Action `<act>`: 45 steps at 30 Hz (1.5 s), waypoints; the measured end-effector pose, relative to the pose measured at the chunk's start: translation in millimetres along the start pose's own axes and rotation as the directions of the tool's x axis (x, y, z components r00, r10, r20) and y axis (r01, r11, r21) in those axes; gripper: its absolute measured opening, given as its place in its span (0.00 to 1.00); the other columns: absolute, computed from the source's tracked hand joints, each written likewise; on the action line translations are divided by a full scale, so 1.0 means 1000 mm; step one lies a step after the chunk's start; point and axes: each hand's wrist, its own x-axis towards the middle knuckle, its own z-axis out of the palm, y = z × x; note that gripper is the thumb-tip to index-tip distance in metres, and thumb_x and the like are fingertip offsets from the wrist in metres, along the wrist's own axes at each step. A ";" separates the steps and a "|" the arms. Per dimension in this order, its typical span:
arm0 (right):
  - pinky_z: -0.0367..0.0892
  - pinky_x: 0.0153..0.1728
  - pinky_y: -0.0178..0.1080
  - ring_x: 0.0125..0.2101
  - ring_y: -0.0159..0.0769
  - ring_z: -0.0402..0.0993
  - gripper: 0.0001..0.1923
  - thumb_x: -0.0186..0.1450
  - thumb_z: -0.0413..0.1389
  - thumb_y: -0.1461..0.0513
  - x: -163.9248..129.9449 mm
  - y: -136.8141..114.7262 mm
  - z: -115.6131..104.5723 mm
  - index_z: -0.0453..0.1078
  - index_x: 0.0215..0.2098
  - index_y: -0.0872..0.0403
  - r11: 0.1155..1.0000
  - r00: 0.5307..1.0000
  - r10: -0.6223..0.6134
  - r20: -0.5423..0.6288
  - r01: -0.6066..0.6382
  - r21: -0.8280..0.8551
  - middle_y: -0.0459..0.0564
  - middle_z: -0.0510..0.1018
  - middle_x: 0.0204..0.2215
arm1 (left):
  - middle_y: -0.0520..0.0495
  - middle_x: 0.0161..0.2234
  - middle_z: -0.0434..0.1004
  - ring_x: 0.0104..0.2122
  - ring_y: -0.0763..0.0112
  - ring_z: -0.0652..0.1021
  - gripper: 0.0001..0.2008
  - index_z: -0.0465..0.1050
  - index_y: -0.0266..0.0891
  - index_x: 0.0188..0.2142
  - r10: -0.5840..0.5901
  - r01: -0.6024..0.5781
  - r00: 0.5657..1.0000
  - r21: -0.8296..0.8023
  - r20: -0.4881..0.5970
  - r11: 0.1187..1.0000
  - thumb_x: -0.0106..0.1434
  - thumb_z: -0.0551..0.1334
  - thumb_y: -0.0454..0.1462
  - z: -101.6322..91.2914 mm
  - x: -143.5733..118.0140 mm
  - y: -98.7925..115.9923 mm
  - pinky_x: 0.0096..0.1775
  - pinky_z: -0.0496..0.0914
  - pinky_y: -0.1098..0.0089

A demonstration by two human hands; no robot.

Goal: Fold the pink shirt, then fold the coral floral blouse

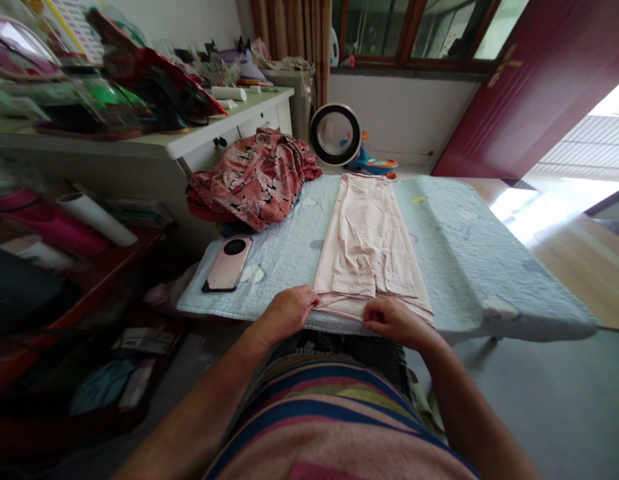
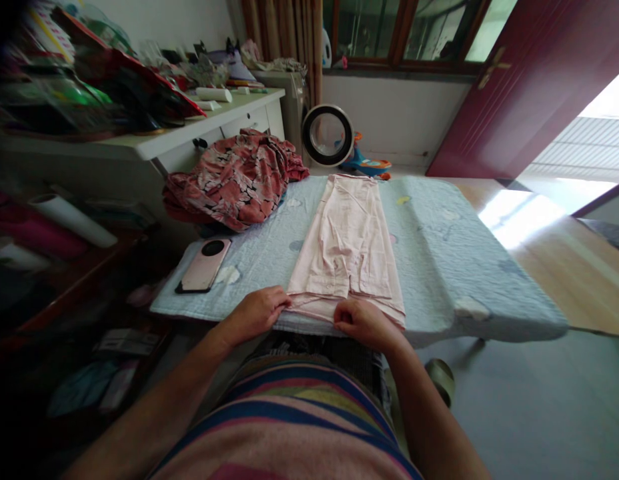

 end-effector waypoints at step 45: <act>0.63 0.52 0.47 0.48 0.45 0.65 0.11 0.64 0.57 0.64 -0.095 0.040 0.011 0.72 0.46 0.51 0.964 0.792 0.071 -0.606 -0.211 -0.162 0.54 0.71 0.45 | 0.47 0.40 0.72 0.37 0.66 0.74 0.16 0.71 0.49 0.53 0.513 -0.527 0.839 0.036 0.180 0.849 0.67 0.57 0.37 0.026 0.060 0.078 0.37 0.68 0.69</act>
